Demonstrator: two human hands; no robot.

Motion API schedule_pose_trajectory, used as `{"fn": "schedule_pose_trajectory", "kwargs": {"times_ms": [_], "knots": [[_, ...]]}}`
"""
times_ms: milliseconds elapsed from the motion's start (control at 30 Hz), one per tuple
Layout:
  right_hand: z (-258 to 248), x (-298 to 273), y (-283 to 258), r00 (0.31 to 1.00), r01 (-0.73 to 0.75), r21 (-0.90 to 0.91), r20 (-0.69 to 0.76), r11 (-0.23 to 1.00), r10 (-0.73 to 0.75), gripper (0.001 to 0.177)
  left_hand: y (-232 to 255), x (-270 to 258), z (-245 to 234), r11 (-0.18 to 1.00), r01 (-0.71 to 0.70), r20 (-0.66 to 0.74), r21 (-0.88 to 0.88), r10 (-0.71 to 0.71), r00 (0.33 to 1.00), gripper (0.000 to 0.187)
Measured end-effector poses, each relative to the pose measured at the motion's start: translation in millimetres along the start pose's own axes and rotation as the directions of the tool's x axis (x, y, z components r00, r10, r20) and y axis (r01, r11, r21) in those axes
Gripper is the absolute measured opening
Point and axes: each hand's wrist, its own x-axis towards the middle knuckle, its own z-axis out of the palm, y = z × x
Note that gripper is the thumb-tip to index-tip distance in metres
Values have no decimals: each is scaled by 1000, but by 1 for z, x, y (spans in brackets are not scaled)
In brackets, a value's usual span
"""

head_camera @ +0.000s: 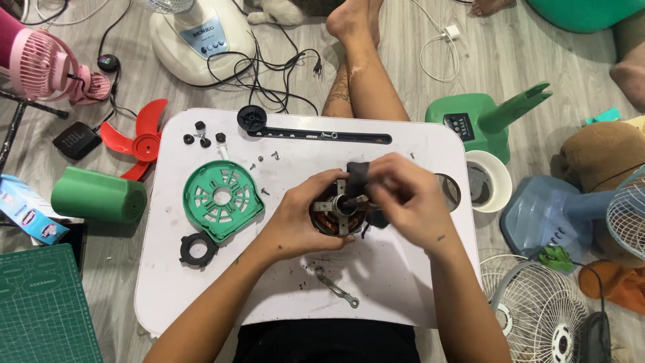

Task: Disassembling and cleaning a fan motor using a screwdriver and cloth

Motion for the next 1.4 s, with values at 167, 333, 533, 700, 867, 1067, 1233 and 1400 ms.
{"fn": "schedule_pose_trajectory", "kwargs": {"times_ms": [167, 333, 533, 700, 867, 1067, 1233, 1400], "knots": [[-16, -3, 39, 927, -141, 149, -328, 979, 183, 14, -6, 0, -4, 998, -39, -12, -55, 39, 999, 87], [-36, -3, 77, 848, -123, 35, -515, 992, 124, 5, -18, -5, -11, 953, 48, -58, -298, -68, 996, 82], [-21, 3, 94, 915, -252, -191, -366, 949, 169, 8, -42, -7, -10, 835, 173, -61, -522, -238, 969, 82], [-18, 8, 87, 941, -207, -294, -321, 933, 108, 17, -33, -5, -13, 825, 235, -52, -515, -303, 952, 81], [-24, 5, 78, 943, -210, -197, -300, 958, 145, 31, -34, -9, -12, 803, 274, -55, -530, -355, 933, 75], [-54, -17, 25, 959, -285, -538, -150, 794, 242, 24, -7, 6, -18, 790, 573, -10, -221, -589, 808, 68], [-44, -62, 9, 835, -541, -471, -208, 696, 509, 19, 26, 22, -20, 652, 739, 45, 172, -754, 655, 58], [-25, -100, 42, 801, -592, -485, -268, 643, 535, 31, 64, 36, -15, 562, 749, 40, 352, -808, 588, 65]]}}
